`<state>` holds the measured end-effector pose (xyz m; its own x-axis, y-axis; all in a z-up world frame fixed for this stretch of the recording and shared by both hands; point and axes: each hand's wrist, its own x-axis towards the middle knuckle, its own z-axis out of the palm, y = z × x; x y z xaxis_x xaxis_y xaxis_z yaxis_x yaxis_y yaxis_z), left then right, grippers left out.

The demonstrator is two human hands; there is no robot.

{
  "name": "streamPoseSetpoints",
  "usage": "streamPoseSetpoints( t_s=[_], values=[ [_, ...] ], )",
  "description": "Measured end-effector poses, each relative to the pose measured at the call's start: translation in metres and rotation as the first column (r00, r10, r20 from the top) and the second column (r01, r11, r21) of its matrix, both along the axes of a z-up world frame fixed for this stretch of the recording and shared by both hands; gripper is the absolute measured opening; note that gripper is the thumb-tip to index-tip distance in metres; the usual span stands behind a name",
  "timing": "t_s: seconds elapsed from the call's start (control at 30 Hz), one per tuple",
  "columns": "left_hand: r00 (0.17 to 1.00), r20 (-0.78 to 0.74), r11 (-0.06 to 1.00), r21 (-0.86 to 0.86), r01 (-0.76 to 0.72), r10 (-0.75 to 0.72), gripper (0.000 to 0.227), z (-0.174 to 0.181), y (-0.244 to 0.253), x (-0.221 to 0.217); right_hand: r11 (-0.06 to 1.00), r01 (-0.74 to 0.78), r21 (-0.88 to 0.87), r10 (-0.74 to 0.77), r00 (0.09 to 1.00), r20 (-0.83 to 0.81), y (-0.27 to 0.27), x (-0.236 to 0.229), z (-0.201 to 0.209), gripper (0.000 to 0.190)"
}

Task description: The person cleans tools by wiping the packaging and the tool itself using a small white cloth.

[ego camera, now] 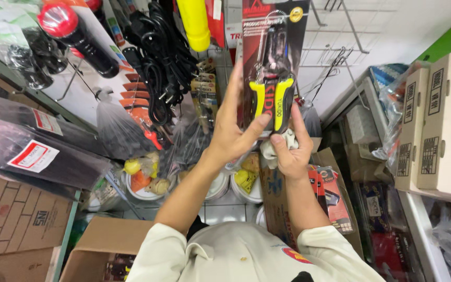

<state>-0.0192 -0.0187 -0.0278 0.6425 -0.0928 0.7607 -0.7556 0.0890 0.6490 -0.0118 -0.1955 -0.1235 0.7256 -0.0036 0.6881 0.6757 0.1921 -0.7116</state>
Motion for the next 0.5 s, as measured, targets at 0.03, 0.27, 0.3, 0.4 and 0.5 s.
streamPoseSetpoints(
  t_s=[0.03,0.27,0.3,0.4,0.5],
  values=[
    [0.997,0.026,0.995,0.059,-0.076,0.074,0.087,0.000,0.001,-0.001,1.000,-0.001,0.013,0.001,1.000,0.017,0.003,0.004,0.005,0.066],
    [0.949,0.173,0.937,0.186,-0.295,0.265,0.079,0.001,0.005,0.002,0.999,0.027,0.021,-0.030,0.993,0.117,0.020,0.023,0.035,0.065],
    [0.954,0.141,0.939,0.192,-0.287,0.263,0.078,0.001,0.005,0.002,0.999,0.043,0.015,-0.044,0.993,0.109,0.022,0.023,0.039,0.065],
    [0.945,0.166,0.933,0.182,-0.311,0.282,0.076,0.003,0.004,0.004,0.997,0.077,0.002,-0.077,0.992,0.101,0.025,0.025,0.052,0.065],
    [0.940,0.175,0.932,0.167,-0.322,0.294,0.074,0.006,0.003,0.007,0.997,0.075,0.008,-0.075,0.992,0.102,0.028,0.027,0.064,0.065]
  ],
)
